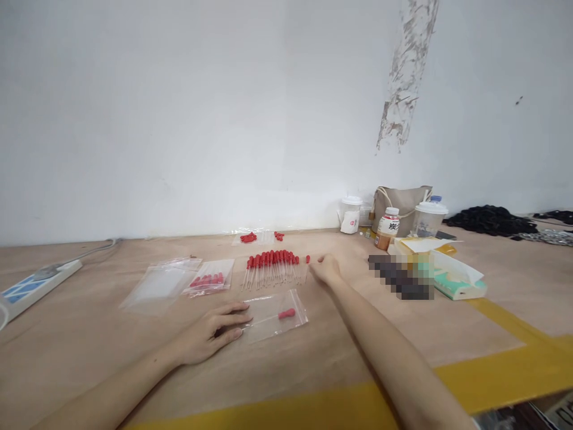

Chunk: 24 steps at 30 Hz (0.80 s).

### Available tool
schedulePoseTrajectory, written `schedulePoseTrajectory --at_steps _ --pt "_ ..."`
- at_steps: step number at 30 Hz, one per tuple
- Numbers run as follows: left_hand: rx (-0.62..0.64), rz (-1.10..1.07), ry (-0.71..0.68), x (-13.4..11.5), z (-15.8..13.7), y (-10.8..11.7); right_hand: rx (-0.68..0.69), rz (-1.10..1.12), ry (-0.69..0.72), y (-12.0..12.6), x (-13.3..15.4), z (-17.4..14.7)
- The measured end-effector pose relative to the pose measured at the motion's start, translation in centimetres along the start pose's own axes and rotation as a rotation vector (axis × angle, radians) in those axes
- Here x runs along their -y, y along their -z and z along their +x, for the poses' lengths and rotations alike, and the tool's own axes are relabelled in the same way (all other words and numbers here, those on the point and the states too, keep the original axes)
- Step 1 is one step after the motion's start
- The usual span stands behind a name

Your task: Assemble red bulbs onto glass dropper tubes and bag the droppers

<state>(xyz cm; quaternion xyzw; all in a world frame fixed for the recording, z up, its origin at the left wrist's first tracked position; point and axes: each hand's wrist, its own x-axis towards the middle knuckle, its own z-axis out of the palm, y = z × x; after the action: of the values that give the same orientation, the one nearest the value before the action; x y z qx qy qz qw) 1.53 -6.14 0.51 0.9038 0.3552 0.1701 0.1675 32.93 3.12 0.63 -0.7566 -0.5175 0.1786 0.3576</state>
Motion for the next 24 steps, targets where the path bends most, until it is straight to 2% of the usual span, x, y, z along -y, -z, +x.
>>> schedulePoseTrajectory --at_steps 5,10,16,17,18,21,24 --pt "0.015 -0.015 -0.007 0.1 -0.2 0.0 -0.055 -0.059 -0.083 -2.8 1.9 2.2" --pt "0.075 0.003 -0.022 -0.1 -0.3 0.4 -0.021 0.015 -0.099 -2.1 1.7 2.8" --pt "0.079 0.022 -0.025 -0.3 -0.1 0.5 0.009 0.26 0.063 -0.1 -1.6 -1.6" --pt "0.075 0.02 -0.021 -0.3 -0.1 0.4 0.003 0.318 0.09 -0.1 -2.1 -2.6" --pt "0.073 0.019 -0.018 -0.3 0.0 0.4 -0.009 0.465 0.118 -0.2 -2.6 -3.4" --pt "0.069 0.02 -0.017 -0.2 -0.1 0.3 -0.049 0.742 0.114 -0.7 -3.1 -5.2" --pt "0.072 0.028 -0.018 -0.2 -0.1 0.3 -0.049 0.829 0.069 -1.2 -2.6 -6.1"
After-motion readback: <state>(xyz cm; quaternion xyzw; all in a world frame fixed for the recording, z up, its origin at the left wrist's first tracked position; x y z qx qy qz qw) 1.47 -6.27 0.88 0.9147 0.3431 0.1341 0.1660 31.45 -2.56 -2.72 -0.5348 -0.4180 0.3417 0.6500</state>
